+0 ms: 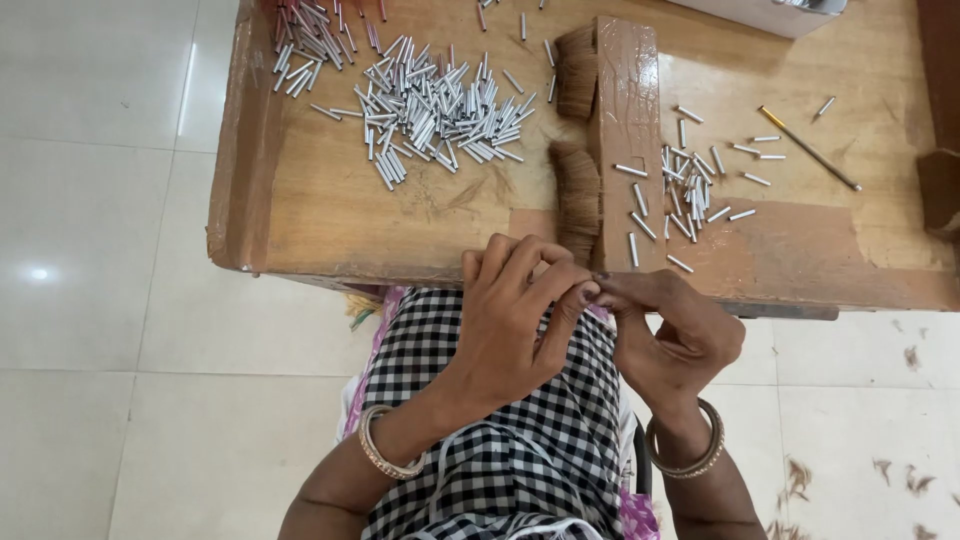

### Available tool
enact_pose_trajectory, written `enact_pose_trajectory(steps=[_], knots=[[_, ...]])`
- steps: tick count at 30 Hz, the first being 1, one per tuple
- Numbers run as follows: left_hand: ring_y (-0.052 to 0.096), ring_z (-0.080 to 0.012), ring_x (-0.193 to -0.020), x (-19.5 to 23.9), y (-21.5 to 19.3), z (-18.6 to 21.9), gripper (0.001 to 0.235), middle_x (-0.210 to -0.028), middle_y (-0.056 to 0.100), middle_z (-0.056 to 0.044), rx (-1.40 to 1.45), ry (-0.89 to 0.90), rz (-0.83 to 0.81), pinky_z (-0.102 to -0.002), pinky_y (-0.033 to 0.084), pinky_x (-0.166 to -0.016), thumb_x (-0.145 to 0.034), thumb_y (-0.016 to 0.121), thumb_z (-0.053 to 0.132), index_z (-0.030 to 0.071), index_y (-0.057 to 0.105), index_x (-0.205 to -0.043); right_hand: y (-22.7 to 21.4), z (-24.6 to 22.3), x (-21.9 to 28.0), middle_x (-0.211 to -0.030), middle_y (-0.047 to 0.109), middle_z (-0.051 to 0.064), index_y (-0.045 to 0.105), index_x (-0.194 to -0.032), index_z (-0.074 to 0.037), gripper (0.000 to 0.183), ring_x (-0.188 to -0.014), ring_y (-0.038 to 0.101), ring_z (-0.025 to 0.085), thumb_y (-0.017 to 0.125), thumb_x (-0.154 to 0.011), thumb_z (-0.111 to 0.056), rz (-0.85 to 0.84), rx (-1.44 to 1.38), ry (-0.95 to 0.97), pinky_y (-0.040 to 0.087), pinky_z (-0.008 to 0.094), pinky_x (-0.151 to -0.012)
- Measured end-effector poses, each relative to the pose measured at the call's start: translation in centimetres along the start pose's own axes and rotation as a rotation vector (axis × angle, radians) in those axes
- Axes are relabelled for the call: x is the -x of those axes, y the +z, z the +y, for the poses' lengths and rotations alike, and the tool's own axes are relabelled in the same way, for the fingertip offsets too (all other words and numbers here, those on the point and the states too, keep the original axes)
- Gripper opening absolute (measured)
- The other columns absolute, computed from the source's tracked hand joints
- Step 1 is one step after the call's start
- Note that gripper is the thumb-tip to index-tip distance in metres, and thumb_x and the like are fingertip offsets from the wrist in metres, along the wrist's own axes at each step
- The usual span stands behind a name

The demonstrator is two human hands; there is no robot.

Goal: The person sits at a wooden workbench and assembles brushes by hand, picking up small metal ferrules one at a time and pressing tufts of hair into each ferrule, then setting the assembled piece aside and reaching for the next ferrule from the pile.

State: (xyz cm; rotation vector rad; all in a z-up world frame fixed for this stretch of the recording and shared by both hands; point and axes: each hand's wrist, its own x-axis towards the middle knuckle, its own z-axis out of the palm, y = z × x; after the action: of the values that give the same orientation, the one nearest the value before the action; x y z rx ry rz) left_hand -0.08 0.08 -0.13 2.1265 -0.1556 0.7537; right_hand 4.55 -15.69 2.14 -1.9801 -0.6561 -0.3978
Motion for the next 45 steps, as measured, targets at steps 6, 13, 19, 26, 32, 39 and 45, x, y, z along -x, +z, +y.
enact_pose_trajectory(steps=[6, 13, 19, 26, 32, 39, 45], knots=[[0.057, -0.0122, -0.09, 0.5, -0.6, -1.3, 0.024, -0.106, 0.077, 0.004, 0.408, -0.21, -0.086, -0.033, 0.039, -0.091, -0.105, 0.063, 0.034, 0.015, 0.078, -0.106, 0.1, -0.4, -0.4, -0.088, 0.076, 0.009, 0.074, -0.094, -0.002, 0.023, -0.072, 0.072, 0.01, 0.068, -0.089, 0.02, 0.06, 0.15, -0.205, 0.044, 0.019, -0.049], [0.049, -0.0102, -0.071, 0.5, -1.1, -1.9, 0.018, -0.093, 0.08, 0.006, 0.441, -0.335, -0.076, -0.027, 0.039, -0.074, -0.092, 0.079, 0.031, 0.014, 0.082, -0.096, 1.0, 0.5, 0.0, -0.095, 0.075, 0.009, 0.073, -0.099, -0.001, 0.02, -0.072, 0.074, 0.01, 0.07, -0.089, 0.016, -0.043, -0.14, -0.111, 0.056, 0.019, -0.057], [0.052, -0.0218, -0.092, -2.2, -3.9, -5.7, 0.011, -0.096, 0.062, -0.003, -0.384, -0.071, 0.218, -0.04, 0.038, -0.079, -0.093, 0.075, 0.019, 0.015, 0.078, -0.103, 2.4, 1.6, -0.3, -0.097, 0.077, 0.011, 0.074, -0.098, 0.002, 0.02, -0.077, 0.074, 0.013, 0.068, -0.09, 0.019, 0.044, 0.106, -0.209, 0.05, 0.018, -0.054], [0.048, -0.0266, -0.1, -5.2, -5.5, -9.7, 0.012, -0.098, 0.051, -0.007, -0.668, -0.197, 0.165, -0.045, 0.035, -0.083, -0.086, 0.075, 0.015, 0.016, 0.076, -0.098, 2.3, 0.4, -0.4, -0.092, 0.077, 0.01, 0.073, -0.092, 0.0, 0.021, -0.073, 0.071, 0.011, 0.068, -0.086, 0.019, 0.045, 0.081, -0.131, 0.044, 0.017, -0.049], [0.047, -0.0265, -0.105, -4.8, -3.9, -9.2, 0.016, -0.105, 0.052, -0.007, -0.692, -0.16, 0.103, -0.045, 0.033, -0.085, -0.086, 0.072, 0.008, 0.015, 0.069, -0.1, 2.3, 0.0, -0.2, -0.094, 0.076, 0.009, 0.073, -0.092, 0.0, 0.023, -0.074, 0.071, 0.01, 0.066, -0.084, 0.02, 0.008, 0.008, -0.113, 0.047, 0.017, -0.054], [0.054, -0.0194, -0.096, -1.3, -1.2, -2.0, 0.015, -0.1, 0.064, 0.002, 0.056, -0.089, -0.02, -0.039, 0.032, -0.088, -0.093, 0.067, 0.002, 0.011, 0.063, -0.104, 2.1, 0.8, 0.6, -0.104, 0.073, 0.018, 0.069, -0.099, 0.005, 0.017, -0.088, 0.074, 0.017, 0.07, -0.089, 0.019, 0.089, -0.272, -0.036, 0.061, 0.023, -0.075], [0.057, -0.018, -0.095, -0.6, -0.8, -0.6, 0.02, -0.099, 0.066, 0.003, 0.214, -0.099, -0.043, -0.036, 0.033, -0.088, -0.088, 0.067, -0.002, 0.01, 0.063, -0.103, 1.5, 1.2, 1.1, -0.101, 0.074, 0.017, 0.069, -0.098, 0.005, 0.018, -0.086, 0.073, 0.016, 0.067, -0.089, 0.02, 0.111, -0.3, -0.02, 0.06, 0.023, -0.076]])
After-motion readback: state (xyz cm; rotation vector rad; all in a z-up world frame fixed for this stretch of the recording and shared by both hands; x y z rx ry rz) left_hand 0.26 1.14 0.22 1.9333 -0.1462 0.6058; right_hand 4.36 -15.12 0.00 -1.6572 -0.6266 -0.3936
